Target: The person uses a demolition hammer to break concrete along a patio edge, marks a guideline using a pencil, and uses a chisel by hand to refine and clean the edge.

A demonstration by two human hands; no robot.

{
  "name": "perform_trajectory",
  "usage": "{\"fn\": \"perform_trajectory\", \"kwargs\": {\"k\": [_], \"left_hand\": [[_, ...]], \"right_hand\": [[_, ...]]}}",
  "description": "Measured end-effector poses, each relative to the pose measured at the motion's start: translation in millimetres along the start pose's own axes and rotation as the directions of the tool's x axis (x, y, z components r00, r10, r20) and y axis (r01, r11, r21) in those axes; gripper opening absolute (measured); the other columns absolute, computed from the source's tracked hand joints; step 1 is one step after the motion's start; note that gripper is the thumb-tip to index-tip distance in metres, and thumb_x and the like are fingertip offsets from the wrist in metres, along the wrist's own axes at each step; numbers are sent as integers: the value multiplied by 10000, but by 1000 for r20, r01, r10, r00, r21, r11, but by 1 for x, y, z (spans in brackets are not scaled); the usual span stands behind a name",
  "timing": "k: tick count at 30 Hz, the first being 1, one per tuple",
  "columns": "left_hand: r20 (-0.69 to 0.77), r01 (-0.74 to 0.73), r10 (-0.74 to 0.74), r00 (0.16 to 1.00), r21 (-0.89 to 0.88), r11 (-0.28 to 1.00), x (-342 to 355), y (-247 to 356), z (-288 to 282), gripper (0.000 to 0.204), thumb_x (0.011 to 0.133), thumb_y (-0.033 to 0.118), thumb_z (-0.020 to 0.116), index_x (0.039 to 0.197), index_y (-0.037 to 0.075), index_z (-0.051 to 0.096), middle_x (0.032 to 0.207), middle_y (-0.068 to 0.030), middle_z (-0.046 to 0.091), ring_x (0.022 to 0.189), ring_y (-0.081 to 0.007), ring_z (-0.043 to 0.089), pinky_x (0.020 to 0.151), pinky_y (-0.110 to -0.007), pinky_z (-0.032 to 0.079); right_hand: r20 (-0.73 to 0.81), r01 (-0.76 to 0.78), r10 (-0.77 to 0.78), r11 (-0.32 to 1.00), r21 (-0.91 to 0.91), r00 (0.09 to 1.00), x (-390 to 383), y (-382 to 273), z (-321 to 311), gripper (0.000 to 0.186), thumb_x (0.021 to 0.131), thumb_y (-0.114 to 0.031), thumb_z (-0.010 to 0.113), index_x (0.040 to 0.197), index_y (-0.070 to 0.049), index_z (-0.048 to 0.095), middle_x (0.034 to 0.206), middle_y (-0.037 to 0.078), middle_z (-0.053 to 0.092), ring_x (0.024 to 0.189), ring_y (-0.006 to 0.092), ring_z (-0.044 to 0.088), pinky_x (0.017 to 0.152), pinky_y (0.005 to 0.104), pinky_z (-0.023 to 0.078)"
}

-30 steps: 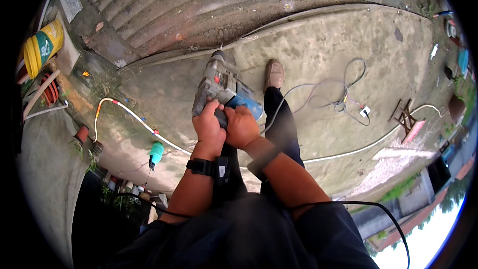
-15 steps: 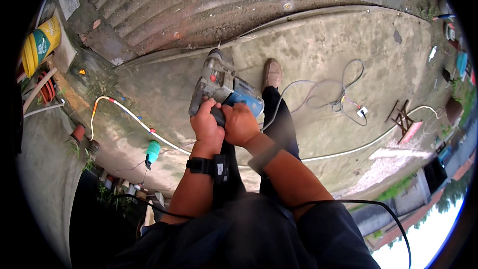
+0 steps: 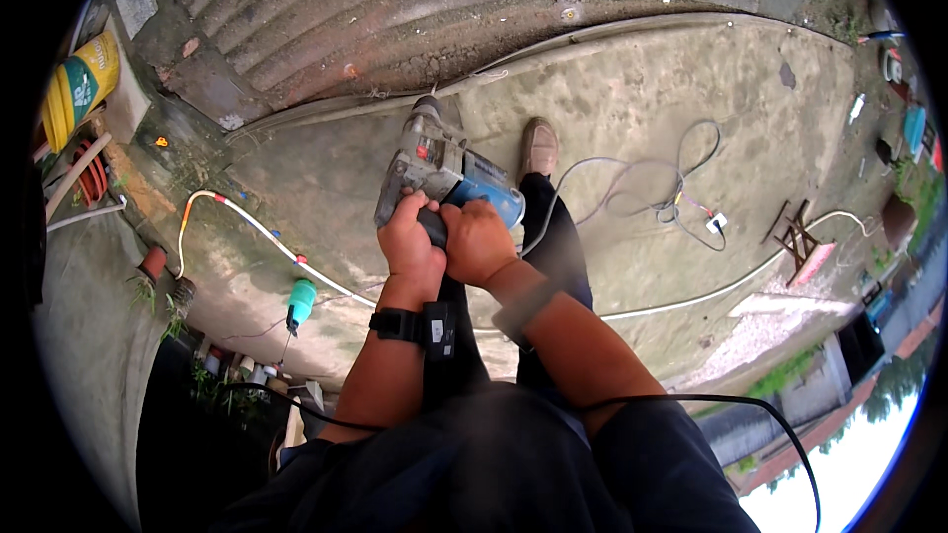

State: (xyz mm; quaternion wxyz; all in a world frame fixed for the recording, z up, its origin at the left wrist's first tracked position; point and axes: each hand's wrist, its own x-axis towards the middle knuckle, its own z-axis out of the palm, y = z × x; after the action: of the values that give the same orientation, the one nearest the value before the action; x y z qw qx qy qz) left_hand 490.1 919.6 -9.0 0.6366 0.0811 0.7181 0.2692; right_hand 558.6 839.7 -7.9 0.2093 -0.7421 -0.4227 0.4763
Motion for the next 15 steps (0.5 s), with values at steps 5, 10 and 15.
{"fn": "perform_trajectory", "kwargs": {"k": [5, 10, 15], "left_hand": [[-24, 7, -7, 1000, 9, 1000, 4, -1, 1, 192, 787, -40, 612, 950, 59, 591, 880, -16, 577, 705, -155, 556, 651, -288, 488], [-37, 3, -2, 999, 13, 1000, 1, 3, 9, 129, 797, -20, 617, 903, 49, 589, 798, -41, 594, 679, -170, 567, 663, -299, 490], [-37, 9, -9, 999, 5, 1000, 0, 2, 8, 127, 796, -21, 618, 898, 50, 590, 805, -41, 596, 687, -169, 569, 668, -294, 489]], "right_hand": [[-4, 0, 0, 1000, 11, 1000, 4, 1, -2, 329, 702, -177, 648, 997, -43, 593, 834, 200, 627, 843, 380, 584, 801, 431, 446], [27, -10, 10, 1000, 7, 1000, 7, 2, -3, 328, 702, -180, 648, 996, -44, 592, 832, 199, 628, 842, 379, 587, 803, 430, 447], [17, -8, 8, 1000, -15, 1000, 7, 1, -5, 314, 702, -180, 646, 981, -46, 592, 822, 200, 629, 839, 379, 590, 800, 431, 448]]}}
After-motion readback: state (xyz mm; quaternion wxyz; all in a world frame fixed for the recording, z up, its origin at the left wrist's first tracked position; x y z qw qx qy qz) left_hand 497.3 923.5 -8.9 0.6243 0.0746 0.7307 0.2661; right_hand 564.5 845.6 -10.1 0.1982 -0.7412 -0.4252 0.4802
